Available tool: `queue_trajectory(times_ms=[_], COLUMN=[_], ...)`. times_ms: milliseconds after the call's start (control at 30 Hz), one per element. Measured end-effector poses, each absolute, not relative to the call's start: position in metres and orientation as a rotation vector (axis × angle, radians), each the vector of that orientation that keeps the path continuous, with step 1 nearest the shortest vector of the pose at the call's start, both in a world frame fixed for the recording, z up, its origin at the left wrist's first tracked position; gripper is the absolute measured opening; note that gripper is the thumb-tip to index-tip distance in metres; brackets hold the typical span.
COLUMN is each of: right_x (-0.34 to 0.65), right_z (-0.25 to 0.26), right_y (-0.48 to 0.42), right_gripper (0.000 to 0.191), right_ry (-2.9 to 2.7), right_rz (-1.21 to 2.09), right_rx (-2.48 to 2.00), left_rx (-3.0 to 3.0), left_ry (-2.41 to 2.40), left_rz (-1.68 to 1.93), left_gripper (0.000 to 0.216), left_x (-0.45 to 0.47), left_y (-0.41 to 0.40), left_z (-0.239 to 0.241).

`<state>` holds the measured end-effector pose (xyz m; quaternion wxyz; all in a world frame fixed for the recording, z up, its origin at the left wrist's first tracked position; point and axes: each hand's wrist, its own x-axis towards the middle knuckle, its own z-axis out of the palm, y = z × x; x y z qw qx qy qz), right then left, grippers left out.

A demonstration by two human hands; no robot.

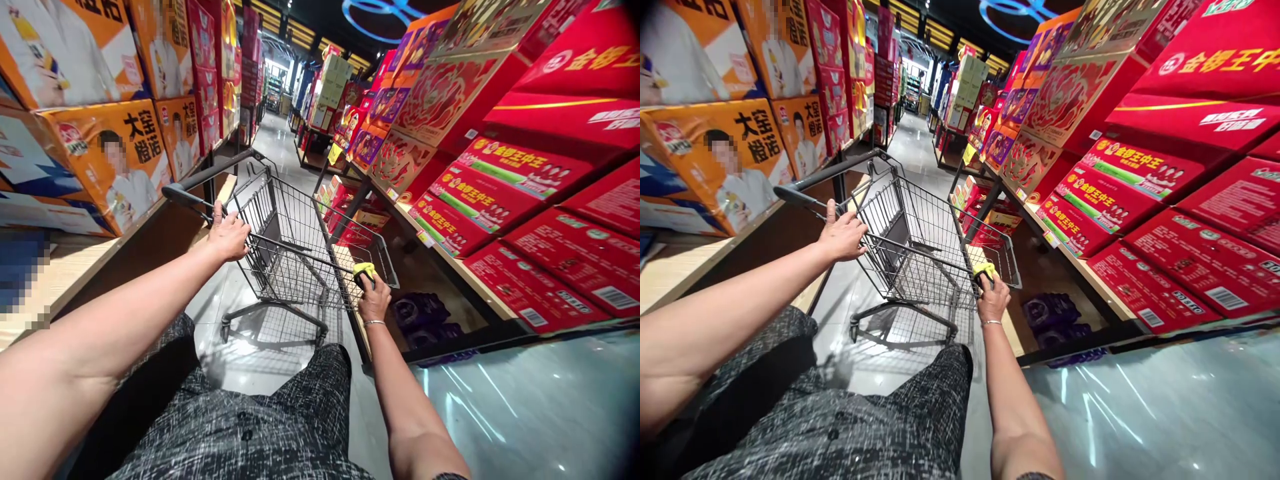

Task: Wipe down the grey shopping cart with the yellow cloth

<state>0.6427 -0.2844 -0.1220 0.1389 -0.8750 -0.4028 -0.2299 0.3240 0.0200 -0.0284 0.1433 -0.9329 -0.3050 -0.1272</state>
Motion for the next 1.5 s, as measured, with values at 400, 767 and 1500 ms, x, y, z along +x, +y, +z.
queue_trajectory(times_ms=[400, 767, 1500], right_x=[0.554, 0.564, 0.561], right_z=[-0.140, -0.263, -0.238], right_y=[-0.155, -0.201, -0.200], right_gripper=[0.050, 0.033, 0.042], right_ry=[-1.875, -2.022, -1.897], right_rz=[-0.594, -0.225, -0.404], right_rx=[-2.140, -2.392, -2.436], left_rx=[-3.148, -3.242, -3.279], left_ry=[-0.619, -0.585, -0.625], left_rz=[-0.397, -0.614, -0.577], left_gripper=[0.063, 0.053, 0.046], left_x=[0.380, 0.378, 0.374], left_y=[-0.012, -0.006, 0.085], left_z=[-0.050, -0.056, -0.059])
